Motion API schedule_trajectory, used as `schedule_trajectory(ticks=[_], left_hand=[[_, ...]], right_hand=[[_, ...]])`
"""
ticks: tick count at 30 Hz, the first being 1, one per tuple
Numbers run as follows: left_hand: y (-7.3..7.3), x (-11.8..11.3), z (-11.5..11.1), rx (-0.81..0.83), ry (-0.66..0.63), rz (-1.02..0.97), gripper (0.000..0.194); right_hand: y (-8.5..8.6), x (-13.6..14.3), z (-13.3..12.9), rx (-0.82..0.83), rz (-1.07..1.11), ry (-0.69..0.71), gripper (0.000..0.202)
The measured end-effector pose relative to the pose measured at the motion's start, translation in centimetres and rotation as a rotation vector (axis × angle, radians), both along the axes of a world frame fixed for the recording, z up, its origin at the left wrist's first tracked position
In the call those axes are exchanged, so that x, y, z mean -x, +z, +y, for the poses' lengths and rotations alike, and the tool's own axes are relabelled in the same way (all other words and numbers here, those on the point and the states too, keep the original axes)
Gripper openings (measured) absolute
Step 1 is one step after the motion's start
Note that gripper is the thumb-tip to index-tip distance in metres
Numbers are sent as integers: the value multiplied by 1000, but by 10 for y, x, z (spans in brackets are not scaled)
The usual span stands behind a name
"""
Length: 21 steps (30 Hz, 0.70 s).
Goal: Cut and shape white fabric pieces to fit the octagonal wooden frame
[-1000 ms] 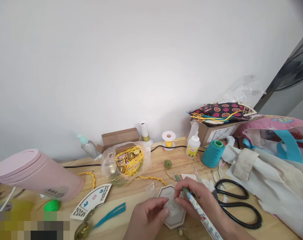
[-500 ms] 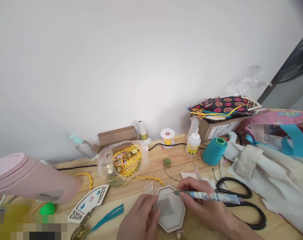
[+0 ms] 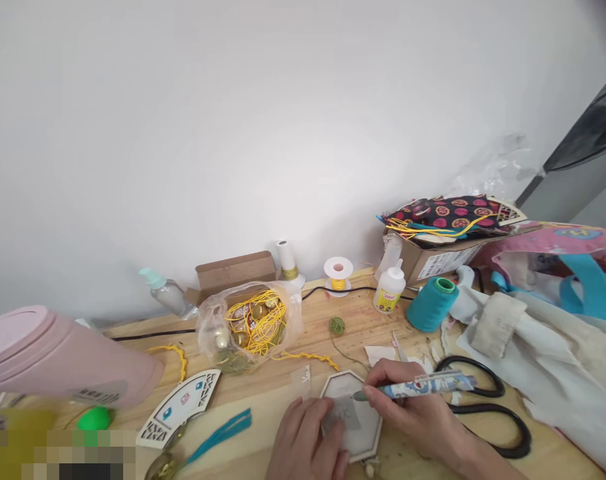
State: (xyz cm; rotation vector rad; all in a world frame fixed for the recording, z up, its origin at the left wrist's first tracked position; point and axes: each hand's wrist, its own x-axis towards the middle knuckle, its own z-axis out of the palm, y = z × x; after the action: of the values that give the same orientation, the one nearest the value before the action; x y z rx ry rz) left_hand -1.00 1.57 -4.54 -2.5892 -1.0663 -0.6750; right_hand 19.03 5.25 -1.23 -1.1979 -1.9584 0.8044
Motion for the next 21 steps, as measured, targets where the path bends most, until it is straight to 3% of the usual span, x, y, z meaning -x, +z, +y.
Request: schedule_trajectory(ticks=[6, 9, 12, 17, 21], left_hand=[[4, 1, -3, 64, 9, -14, 19], [9, 6, -4, 101, 47, -105, 24], [16, 6, -2, 201, 162, -145, 26], [25, -7, -1, 437, 373, -274, 16], [28, -16, 1, 569, 448, -326, 14]], right_hand=[[0, -2, 1, -74, 13, 73, 8], [1, -5, 1, -122, 34, 76, 15], [8, -10, 1, -155, -13, 19, 19], [25, -25, -3, -304, -314, 136, 25], [17, -41, -17, -329, -558, 215, 17]])
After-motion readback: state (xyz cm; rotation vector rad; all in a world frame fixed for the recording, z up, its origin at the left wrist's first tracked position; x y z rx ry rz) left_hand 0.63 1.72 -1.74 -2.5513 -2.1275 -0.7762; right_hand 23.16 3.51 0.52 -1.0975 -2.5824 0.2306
